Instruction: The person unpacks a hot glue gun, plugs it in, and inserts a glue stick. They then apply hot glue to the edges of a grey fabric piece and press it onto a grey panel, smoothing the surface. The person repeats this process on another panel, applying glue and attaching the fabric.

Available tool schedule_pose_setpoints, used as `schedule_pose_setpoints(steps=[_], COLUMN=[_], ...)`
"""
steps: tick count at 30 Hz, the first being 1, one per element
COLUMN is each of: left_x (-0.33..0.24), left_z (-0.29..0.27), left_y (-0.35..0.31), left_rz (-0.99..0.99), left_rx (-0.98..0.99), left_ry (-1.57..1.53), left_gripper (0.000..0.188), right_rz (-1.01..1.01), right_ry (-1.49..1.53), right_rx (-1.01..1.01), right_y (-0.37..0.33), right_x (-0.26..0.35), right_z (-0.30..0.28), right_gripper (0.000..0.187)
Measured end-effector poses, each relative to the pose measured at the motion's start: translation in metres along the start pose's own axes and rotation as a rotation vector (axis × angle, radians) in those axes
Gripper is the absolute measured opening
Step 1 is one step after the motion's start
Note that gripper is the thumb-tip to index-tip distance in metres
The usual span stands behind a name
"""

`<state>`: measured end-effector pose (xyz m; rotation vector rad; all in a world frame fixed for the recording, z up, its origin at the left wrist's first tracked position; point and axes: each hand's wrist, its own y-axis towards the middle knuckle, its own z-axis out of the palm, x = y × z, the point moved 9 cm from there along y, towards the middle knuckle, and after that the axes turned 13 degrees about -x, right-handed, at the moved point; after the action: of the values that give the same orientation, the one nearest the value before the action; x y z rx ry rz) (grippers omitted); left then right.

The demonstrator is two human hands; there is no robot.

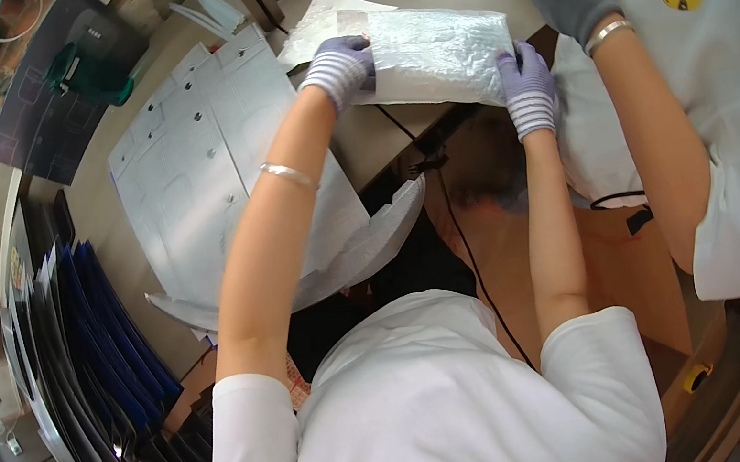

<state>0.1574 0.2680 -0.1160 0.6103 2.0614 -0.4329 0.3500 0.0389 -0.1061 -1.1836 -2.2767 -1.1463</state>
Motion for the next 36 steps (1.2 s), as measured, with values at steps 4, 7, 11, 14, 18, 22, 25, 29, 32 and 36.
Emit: schedule_pose_setpoints(steps=[4, 7, 11, 14, 18, 22, 25, 29, 32, 36], left_x=[-0.024, 0.035, -0.092, -0.081, -0.087, -0.073, -0.037, 0.006, 0.027, 0.03], left_z=[0.023, 0.05, 0.029, -0.014, -0.089, -0.169, -0.225, -0.26, -0.271, -0.27], left_y=[-0.003, 0.035, -0.044, -0.057, -0.094, -0.143, -0.171, -0.19, -0.201, -0.203], left_rz=[0.046, 0.15, 0.616, 0.329, 0.184, 0.194, 0.147, 0.073, 0.035, 0.067], left_rx=[-0.032, -0.096, -0.072, -0.241, -0.381, -0.327, -0.406, -0.35, -0.381, -0.37], left_ry=[0.297, -0.059, 0.078, -0.21, -0.408, -0.739, -0.935, -1.013, -1.047, -1.179], left_gripper=[0.036, 0.032, 0.031, 0.027, 0.031, 0.026, 0.034, 0.032, 0.032, 0.031], right_rz=[0.06, 0.156, 0.235, 0.146, 0.172, 0.157, 0.102, -0.003, -0.209, -0.227], right_ry=[0.116, 0.542, 0.601, 0.675, 0.551, 0.371, 0.192, -0.184, -0.475, 0.96], right_rx=[0.031, 0.11, -0.034, -0.045, -0.097, -0.153, -0.12, 0.012, -0.164, 0.601], right_y=[-0.01, -0.032, -0.032, -0.02, 0.011, 0.048, 0.081, 0.105, 0.068, -0.053], right_x=[0.009, 0.017, -0.012, 0.021, 0.034, -0.007, -0.027, -0.023, 0.081, 0.242], right_z=[-0.016, 0.018, -0.021, -0.026, -0.012, 0.025, 0.042, 0.04, -0.01, 0.023], right_gripper=[0.033, 0.03, 0.033, 0.034, 0.035, 0.035, 0.035, 0.047, 0.054, 0.041])
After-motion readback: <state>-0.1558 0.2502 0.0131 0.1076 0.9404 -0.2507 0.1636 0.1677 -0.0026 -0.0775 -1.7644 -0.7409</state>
